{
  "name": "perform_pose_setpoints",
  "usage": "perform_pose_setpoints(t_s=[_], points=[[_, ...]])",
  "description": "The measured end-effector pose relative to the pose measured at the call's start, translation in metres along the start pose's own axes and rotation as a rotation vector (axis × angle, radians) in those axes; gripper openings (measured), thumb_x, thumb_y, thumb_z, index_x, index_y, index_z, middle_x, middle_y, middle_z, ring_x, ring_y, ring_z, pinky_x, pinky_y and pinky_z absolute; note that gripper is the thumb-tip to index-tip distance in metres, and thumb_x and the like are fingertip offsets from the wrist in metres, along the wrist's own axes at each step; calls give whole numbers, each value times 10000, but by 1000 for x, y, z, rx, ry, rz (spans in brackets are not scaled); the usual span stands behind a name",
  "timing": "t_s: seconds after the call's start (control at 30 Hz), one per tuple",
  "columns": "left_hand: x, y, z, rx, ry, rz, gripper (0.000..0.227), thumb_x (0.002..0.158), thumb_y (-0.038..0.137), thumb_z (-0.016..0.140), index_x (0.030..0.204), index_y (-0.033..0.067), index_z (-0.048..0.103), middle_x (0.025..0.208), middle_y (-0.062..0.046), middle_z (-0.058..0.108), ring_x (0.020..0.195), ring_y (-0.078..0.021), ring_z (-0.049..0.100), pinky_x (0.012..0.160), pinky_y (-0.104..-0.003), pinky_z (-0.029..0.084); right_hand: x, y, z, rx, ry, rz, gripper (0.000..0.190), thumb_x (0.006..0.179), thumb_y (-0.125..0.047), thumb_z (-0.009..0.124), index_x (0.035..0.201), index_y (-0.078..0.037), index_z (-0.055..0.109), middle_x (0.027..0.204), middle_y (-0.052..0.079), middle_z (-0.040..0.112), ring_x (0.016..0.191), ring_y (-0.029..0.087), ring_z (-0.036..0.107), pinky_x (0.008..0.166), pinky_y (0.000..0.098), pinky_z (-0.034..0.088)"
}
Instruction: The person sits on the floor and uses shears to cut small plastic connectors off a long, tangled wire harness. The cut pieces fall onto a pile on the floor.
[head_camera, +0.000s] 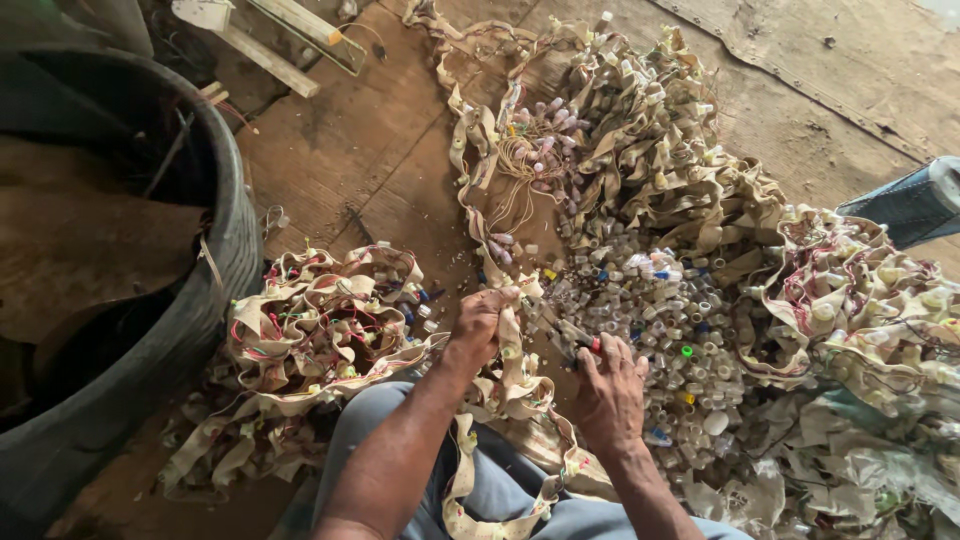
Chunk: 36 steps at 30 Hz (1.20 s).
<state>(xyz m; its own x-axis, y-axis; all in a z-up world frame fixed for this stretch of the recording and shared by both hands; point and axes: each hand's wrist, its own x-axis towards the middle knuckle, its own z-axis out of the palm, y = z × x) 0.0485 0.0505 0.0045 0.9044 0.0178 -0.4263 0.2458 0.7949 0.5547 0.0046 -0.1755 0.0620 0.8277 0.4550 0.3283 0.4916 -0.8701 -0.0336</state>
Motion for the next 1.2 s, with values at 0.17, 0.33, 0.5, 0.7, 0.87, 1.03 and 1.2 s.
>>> perform_pose_setpoints(t_s=[0.17, 0.33, 0.5, 0.7, 0.87, 1.03, 1.2], points=[[-5, 6, 2, -58, 22, -36, 135, 906, 172, 725, 917, 38, 711, 749, -32, 674, 624, -135, 646, 531, -283, 511, -1, 1, -2, 14, -34, 17, 354, 854, -166, 653, 1197, -81, 642, 1375, 213, 529, 1307, 408, 490, 1073, 682, 357], [-12, 17, 7, 64, 132, -121, 170, 914, 215, 704, 931, 47, 725, 772, -43, 707, 619, -128, 649, 508, -281, 505, 0, 1, -1, 10, -46, 51, 339, 857, -169, 659, 1189, -106, 642, 1399, 212, 519, 1314, 398, 493, 1063, 696, 354], [-9, 14, 4, 32, 34, -48, 123, 910, 155, 758, 918, 41, 713, 745, -29, 678, 585, -128, 623, 493, -282, 500, 0, 1, 5, 12, -21, 35, 357, 832, -160, 660, 1183, -95, 654, 1392, 222, 533, 1310, 404, 491, 1055, 699, 352], [10, -6, -9, 52, -44, 11, 112, 909, 122, 761, 936, 19, 725, 757, -28, 694, 587, -122, 619, 521, -279, 510, -7, 8, 17, 249, -135, 126, 292, 857, -77, 637, 1148, -74, 656, 1212, 166, 639, 1030, 366, 643, 886, 493, 523], [21, -16, -5, 33, -107, 107, 96, 910, 55, 757, 975, -1, 715, 833, -25, 721, 705, -109, 664, 652, -244, 555, -12, 8, 31, 1489, -632, 580, 197, 796, 84, 582, 988, 101, 621, 907, 240, 681, 701, 302, 672, 575, 437, 575], [5, -2, -1, 445, -63, 285, 190, 917, 132, 734, 1031, -17, 765, 763, -17, 699, 634, -92, 619, 556, -239, 502, -12, 7, 22, 1849, -815, 744, 389, 719, 86, 524, 1088, 49, 640, 1004, 299, 739, 697, 257, 692, 573, 327, 528], [-6, 4, 10, 608, -44, 430, 201, 936, 143, 720, 1044, -19, 770, 779, 5, 706, 645, -47, 602, 552, -220, 494, -14, -2, 13, 2103, -808, 942, 281, 636, 127, 500, 901, 38, 525, 1043, 258, 722, 919, 360, 795, 829, 470, 671]])
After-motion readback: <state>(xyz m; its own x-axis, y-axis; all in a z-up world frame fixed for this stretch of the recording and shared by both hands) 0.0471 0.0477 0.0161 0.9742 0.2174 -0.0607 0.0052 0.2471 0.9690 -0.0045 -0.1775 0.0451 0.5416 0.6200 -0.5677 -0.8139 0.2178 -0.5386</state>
